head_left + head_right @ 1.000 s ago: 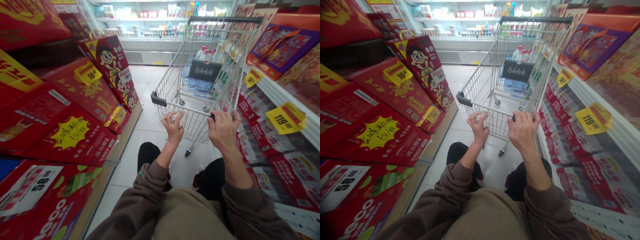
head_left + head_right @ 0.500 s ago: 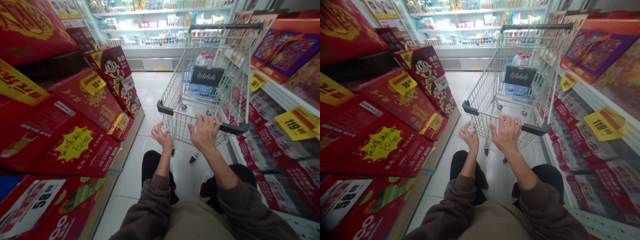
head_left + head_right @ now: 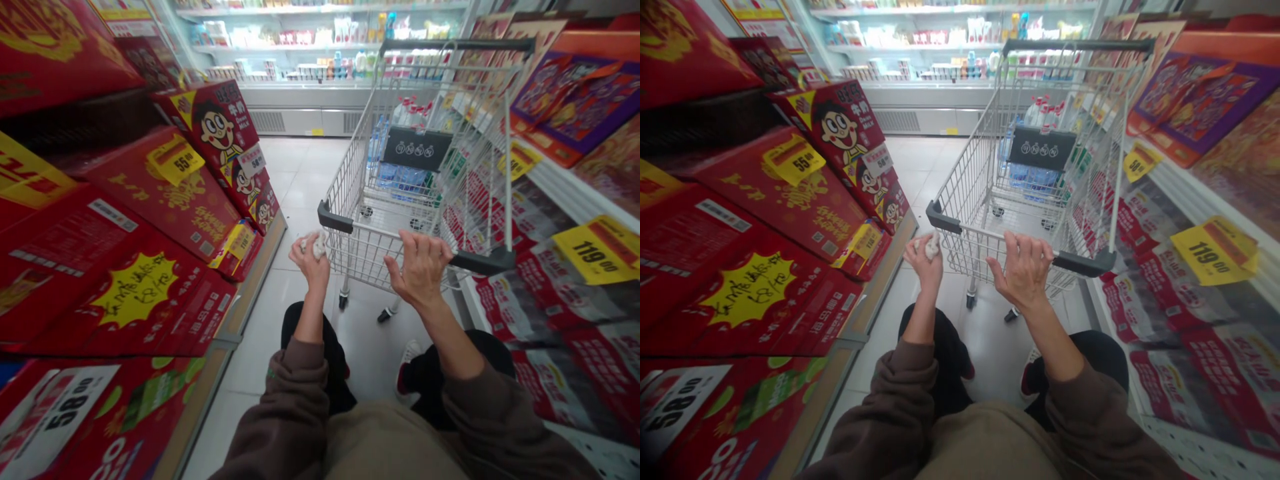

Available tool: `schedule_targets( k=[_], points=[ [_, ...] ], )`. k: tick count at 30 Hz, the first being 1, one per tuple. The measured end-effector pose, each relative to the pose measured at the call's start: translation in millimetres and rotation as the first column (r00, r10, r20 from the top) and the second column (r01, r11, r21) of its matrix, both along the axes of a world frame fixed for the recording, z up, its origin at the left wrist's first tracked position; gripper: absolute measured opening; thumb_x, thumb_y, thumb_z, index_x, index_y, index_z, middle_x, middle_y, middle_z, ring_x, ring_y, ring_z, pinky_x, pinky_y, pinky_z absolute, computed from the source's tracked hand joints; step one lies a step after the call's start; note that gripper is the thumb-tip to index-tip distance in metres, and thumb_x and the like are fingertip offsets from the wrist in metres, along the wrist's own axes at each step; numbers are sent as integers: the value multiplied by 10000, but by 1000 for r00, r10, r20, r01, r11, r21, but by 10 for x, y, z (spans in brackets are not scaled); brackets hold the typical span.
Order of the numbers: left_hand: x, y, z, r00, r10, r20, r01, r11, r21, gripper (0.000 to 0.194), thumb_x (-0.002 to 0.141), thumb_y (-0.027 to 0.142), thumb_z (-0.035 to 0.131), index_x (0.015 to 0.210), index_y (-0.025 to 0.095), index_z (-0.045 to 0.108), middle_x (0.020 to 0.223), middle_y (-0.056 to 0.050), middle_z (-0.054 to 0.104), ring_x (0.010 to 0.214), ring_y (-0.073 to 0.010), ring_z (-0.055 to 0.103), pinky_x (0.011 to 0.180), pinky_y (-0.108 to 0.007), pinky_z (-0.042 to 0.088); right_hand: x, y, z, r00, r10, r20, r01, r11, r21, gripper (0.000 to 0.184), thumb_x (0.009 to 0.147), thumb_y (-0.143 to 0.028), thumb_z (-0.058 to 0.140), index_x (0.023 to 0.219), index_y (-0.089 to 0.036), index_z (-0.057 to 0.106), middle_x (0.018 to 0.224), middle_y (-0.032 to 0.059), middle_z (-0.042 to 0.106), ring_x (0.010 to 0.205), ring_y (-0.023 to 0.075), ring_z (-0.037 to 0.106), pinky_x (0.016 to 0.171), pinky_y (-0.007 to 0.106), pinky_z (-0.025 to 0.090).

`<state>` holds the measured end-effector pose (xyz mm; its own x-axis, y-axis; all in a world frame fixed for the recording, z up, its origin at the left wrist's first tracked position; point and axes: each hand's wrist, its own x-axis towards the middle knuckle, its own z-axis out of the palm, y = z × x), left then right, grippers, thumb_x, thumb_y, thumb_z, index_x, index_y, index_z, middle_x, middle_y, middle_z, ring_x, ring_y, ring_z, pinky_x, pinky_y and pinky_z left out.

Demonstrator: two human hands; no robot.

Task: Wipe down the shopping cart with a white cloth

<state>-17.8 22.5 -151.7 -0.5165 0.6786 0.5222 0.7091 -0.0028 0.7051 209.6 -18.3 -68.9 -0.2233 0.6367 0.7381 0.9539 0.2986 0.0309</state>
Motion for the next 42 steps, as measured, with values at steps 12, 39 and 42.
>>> schedule_targets(
  k=[12, 39, 42],
  points=[
    [-605, 264, 523, 821, -546, -168, 488, 823, -290, 250, 872, 195, 607, 1071, 253, 745, 1109, -69, 658, 1167, -258, 573, 1077, -453, 374, 50, -17, 10, 999, -18, -29, 17, 999, -35, 585, 973, -559, 375, 1309, -130, 588, 1138, 138, 609, 1055, 285, 488, 1049, 467, 280],
    [624, -344, -387, 995, -91, 35, 91, 996, 17, 536, 874, 92, 516, 1382, 237, 608, 1462, -154, 449, 1398, -319, 359, 1194, -540, 314, 107, -40, 1, 998, -22, -64, 19, 999, -51, 592, 955, -584, 383, 1295, -144, 584, 1131, 137, 605, 1062, 298, 487, 1048, 484, 274],
    [640, -403, -552, 987, -154, 39, 155, 988, -25, 510, 846, 75, 528, 1326, 211, 636, 1394, -159, 508, 1336, -307, 422, 1162, -529, 366, 112, -42, 3, 998, -17, -65, 13, 998, -67, 583, 949, -573, 394, 1303, -150, 581, 1134, 136, 604, 1058, 297, 489, 1051, 485, 271]
  ],
)
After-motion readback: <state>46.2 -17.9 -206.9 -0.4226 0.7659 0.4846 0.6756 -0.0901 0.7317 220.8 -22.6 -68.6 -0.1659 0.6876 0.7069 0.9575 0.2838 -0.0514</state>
